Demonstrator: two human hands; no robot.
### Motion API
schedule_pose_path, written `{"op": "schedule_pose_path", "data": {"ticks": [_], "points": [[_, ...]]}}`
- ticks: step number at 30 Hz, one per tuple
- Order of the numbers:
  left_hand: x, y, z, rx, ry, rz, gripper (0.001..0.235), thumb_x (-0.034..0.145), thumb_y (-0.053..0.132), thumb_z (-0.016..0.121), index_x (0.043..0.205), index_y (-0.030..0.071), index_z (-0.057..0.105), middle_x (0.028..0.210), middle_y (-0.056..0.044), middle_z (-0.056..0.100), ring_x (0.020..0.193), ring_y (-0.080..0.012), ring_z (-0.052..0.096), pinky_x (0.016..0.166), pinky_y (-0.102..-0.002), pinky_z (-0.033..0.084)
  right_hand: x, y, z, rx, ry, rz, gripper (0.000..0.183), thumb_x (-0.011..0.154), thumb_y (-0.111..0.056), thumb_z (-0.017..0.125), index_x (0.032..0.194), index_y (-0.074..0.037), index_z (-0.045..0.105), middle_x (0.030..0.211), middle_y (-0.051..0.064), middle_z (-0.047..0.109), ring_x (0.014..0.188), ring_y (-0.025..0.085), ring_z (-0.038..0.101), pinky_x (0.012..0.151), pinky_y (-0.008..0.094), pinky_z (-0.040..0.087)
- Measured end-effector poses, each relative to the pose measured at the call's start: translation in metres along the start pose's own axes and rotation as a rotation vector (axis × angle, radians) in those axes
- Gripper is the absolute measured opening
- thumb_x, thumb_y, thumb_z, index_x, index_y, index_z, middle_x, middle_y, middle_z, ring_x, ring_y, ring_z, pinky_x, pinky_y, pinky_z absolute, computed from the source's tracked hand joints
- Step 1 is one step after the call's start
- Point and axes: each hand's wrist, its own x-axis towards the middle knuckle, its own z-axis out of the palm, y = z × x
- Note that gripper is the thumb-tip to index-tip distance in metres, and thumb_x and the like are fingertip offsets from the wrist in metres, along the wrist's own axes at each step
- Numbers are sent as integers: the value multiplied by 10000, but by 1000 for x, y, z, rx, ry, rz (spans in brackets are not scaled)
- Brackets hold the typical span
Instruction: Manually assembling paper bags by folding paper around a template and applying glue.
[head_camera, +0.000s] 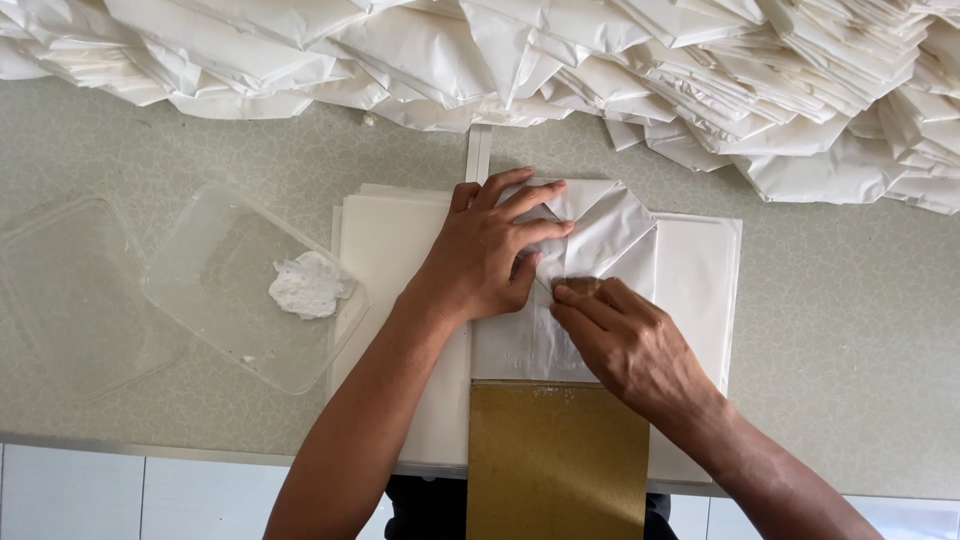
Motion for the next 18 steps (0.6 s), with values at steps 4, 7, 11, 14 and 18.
{"op": "schedule_pose_path", "data": {"ticks": [4,7,11,14,18], "points": [[0,0,3,0,-2,-14,436,776,211,606,1185,276,743,1464,13,573,1443,-307,407,1018,-500,357,-12,3,3,160,-29,20,127,884,-14,666,858,-78,773,874,131,794,743,234,715,557,270,585],[-1,-1,3,-17,7,-14,435,779,206,605,1186,271,742,1463,16,573,1443,-301,404,1023,-495,351,-17,9,7,318,30,79,160,880,-30,648,868,-102,790,842,115,799,710,231,713,543,279,575],[-2,-1,1,-18,22,7,423,783,178,636,1182,266,744,1450,10,583,1425,-307,422,1013,-499,362,-1,12,-10,264,146,104,287,877,41,581,1018,-107,783,965,128,794,733,258,697,548,311,569],[-1,-1,1,9,19,6,412,792,193,650,1183,278,744,1455,28,577,1419,-293,426,1009,-492,367,-1,14,10,148,162,63,282,886,50,594,1064,-88,763,1088,135,778,822,279,688,623,307,578],[-2,-2,5,22,31,2,411,793,207,669,1189,295,738,1465,49,568,1421,-278,424,1004,-479,371,0,7,11,18,97,45,236,895,37,622,1036,-84,768,1098,114,784,827,241,694,628,298,603]]}}
